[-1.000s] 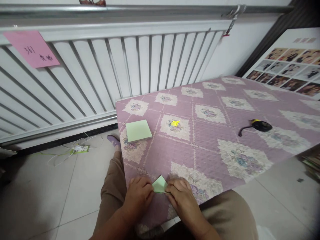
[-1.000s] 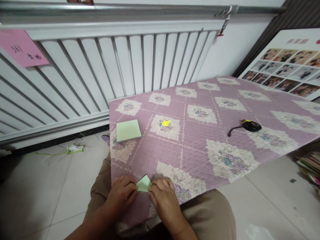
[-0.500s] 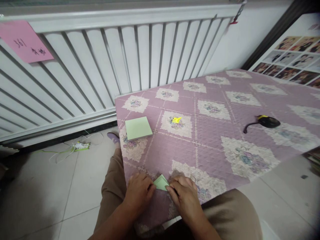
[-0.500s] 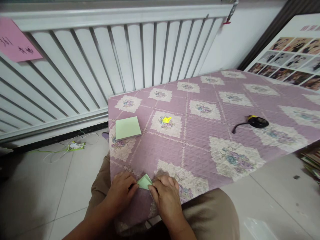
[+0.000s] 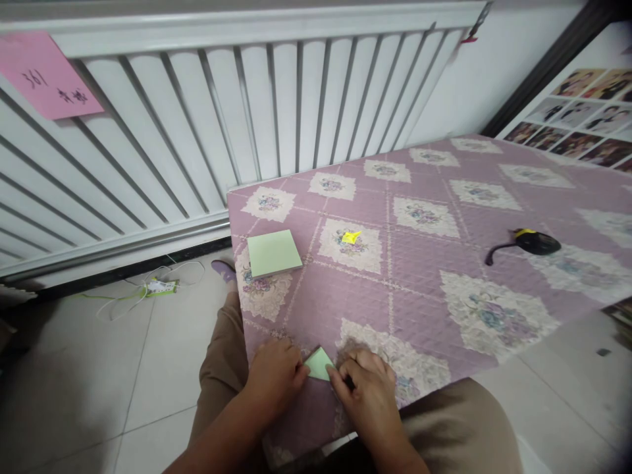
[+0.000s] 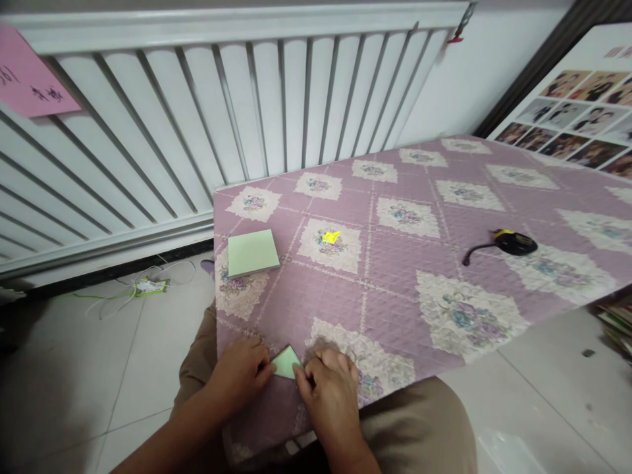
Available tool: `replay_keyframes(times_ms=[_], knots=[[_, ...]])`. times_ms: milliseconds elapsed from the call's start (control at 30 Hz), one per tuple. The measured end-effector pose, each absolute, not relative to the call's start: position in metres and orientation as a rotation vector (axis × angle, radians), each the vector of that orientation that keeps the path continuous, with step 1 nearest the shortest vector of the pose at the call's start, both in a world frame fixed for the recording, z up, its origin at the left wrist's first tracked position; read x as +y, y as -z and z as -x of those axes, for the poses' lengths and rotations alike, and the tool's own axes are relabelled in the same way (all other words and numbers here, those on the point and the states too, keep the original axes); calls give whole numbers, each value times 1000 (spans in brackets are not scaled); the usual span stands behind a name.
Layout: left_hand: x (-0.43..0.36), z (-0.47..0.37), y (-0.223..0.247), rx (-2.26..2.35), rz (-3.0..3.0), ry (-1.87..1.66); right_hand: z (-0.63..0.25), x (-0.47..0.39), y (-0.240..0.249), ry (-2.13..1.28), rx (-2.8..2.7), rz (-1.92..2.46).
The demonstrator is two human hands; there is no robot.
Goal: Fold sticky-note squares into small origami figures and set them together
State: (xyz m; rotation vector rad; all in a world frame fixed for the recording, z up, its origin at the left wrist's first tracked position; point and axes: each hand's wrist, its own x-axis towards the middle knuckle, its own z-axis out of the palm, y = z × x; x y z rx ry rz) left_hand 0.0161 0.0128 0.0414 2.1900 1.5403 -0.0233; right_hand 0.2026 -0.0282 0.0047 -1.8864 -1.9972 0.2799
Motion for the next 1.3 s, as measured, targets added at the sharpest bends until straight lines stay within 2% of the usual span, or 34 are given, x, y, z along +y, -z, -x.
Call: replay_keyframes(times_ms=[467,867,1133,1300], knots=[[24,-19,-50,1494,-2216,239,-205,-27,2,-221,-2007,1822],[28,-20,-47,1431,-2275,293,-203,-28,0,-220,-1989,1842],[17,-10,-30,1453,-2324,22,-201,-30,-1,-224,-1956,1840],[12,-1,-13,1024,-2758,-169,-202,-31,-3,-198,-1974,1832]])
